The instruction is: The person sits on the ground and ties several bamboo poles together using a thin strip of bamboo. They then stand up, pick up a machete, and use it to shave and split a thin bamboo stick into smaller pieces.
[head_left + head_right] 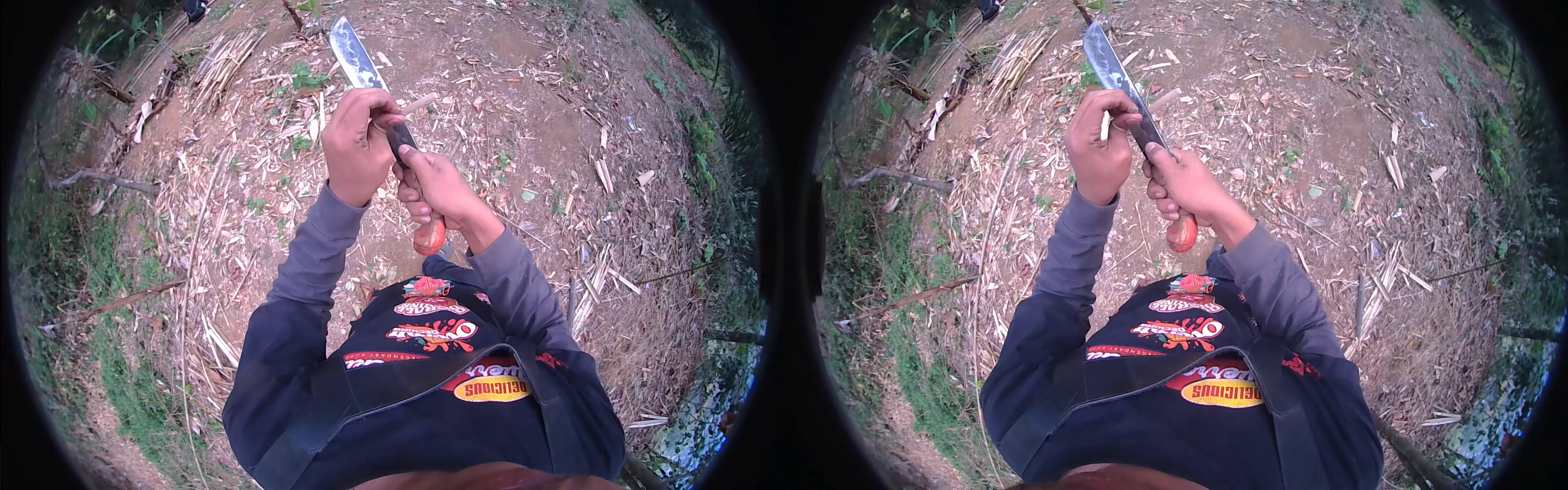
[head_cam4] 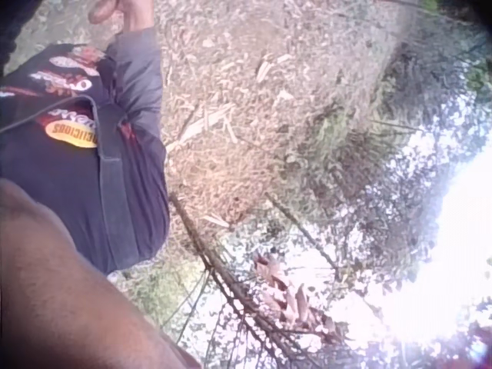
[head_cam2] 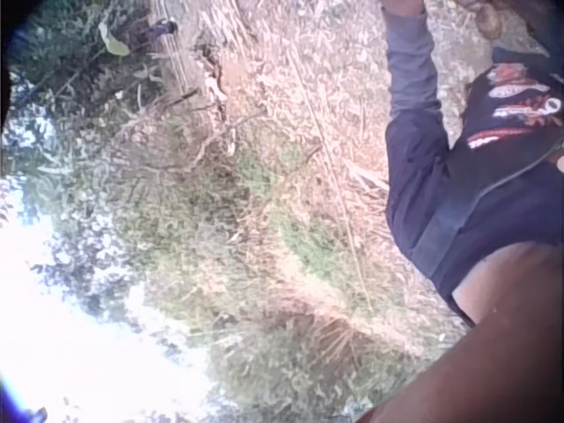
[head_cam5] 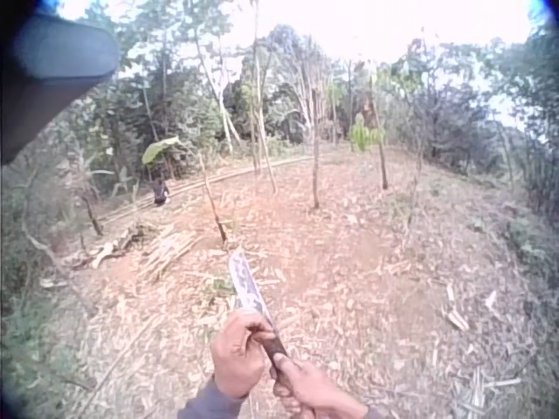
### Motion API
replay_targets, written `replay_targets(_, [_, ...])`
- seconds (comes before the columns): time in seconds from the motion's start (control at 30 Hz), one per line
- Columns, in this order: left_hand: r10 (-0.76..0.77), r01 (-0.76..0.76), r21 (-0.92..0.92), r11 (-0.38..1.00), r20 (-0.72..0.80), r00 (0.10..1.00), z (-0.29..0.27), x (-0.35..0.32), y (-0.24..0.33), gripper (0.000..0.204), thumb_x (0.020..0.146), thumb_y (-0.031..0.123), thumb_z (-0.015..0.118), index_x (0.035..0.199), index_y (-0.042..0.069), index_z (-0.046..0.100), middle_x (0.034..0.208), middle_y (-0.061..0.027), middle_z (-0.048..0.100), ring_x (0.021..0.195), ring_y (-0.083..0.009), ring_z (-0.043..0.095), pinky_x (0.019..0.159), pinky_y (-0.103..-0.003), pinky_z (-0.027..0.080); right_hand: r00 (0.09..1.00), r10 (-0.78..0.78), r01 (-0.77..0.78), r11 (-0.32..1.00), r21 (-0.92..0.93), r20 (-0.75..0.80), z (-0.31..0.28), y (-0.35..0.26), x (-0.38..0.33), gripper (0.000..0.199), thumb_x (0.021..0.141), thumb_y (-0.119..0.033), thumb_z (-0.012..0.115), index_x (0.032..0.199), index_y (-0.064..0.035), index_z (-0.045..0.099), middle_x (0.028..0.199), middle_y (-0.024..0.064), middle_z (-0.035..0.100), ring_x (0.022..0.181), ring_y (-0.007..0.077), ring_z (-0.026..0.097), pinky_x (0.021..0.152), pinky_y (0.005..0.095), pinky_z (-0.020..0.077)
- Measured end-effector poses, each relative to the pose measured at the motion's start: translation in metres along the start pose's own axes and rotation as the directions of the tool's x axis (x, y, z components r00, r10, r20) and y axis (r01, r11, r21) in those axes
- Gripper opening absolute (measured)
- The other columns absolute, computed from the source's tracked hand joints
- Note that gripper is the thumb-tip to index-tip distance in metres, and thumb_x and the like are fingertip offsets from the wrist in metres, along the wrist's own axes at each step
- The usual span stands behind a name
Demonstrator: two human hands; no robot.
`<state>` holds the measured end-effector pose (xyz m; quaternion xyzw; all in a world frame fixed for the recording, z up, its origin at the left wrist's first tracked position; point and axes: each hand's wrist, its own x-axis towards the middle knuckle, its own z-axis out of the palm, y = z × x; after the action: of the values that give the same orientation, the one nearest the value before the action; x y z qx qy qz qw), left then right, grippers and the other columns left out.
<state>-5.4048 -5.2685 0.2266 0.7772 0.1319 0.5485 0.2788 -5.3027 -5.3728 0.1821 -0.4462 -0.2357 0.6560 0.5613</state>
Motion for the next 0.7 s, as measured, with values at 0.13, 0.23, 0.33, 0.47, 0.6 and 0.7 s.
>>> replay_targets(0.13, [0.039,-0.039,0.0,0.999,-0.038,0.999,-0.001,0.011,-0.002,0.023,0.079,-0.02,0.061,0.093,-0.002,0.06,0.091,-0.0082,0.063,0.08,-0.0151,0.062,0.068,-0.028,0.053,0.981,-0.146,0.12,0.975,-0.187,-0.131,-0.003,-0.008,-0.005,0.033,0.1,-0.031,0.058,0.086,-0.0018,0.055,0.059,0.0097,0.055,0.043,0.0219,0.052,0.042,0.0357,0.0406])
replay_targets(0.23, [0.137,-0.121,0.122,0.985,-0.133,0.982,-0.002,0.021,0.005,0.021,0.081,-0.018,0.062,0.095,-0.002,0.059,0.09,-0.0077,0.062,0.079,-0.0145,0.061,0.069,-0.027,0.052,0.729,-0.65,0.197,0.498,-0.845,-0.213,0.015,0.005,0.006,0.028,0.092,-0.023,0.066,0.086,0.0036,0.061,0.073,0.0245,0.066,0.066,0.0437,0.066,0.061,0.0486,0.0509])
replay_targets(0.33, [0.127,-0.116,0.078,0.99,-0.141,0.982,-0.002,0.025,0.007,0.021,0.081,-0.019,0.062,0.094,-0.002,0.059,0.09,-0.0076,0.062,0.079,-0.0142,0.061,0.07,-0.027,0.052,0.736,-0.641,0.192,0.506,-0.841,-0.218,0.012,0.021,0.024,0.028,0.093,-0.024,0.066,0.086,0.0028,0.061,0.07,0.0231,0.065,0.068,0.0423,0.067,0.062,0.0484,0.0513])
replay_targets(0.47, [0.151,-0.142,0.076,0.987,-0.135,0.979,-0.007,0.034,0.002,0.023,0.079,-0.021,0.061,0.093,-0.002,0.059,0.09,-0.0079,0.061,0.079,-0.0146,0.06,0.071,-0.028,0.051,0.8,-0.564,0.202,0.573,-0.794,-0.203,0.014,0.018,0.038,0.032,0.095,-0.028,0.063,0.085,0.003,0.062,0.069,0.0213,0.065,0.063,0.0383,0.066,0.062,0.0459,0.0503])
replay_targets(0.6, [0.274,-0.271,0.122,0.955,-0.009,0.962,-0.024,0.052,0.005,0.02,0.079,-0.015,0.067,0.091,0.0,0.059,0.088,-0.009,0.062,0.077,-0.0169,0.062,0.067,-0.029,0.052,0.878,-0.42,0.165,0.716,-0.679,-0.23,0.022,0.01,0.034,0.035,0.096,-0.028,0.06,0.081,0.0034,0.06,0.064,0.017,0.061,0.056,0.029,0.06,0.059,0.0418,0.0473])
replay_targets(0.7, [0.156,-0.161,-0.137,0.977,-0.046,0.987,-0.034,0.064,0.004,0.012,0.087,-0.007,0.066,0.091,0.001,0.058,0.094,-0.0087,0.065,0.08,-0.0148,0.062,0.071,-0.028,0.053,0.795,-0.575,0.2,0.548,-0.812,-0.192,0.036,-0.008,0.024,0.034,0.096,-0.028,0.062,0.082,0.0028,0.061,0.063,0.0184,0.063,0.058,0.0355,0.065,0.059,0.0453,0.0495])
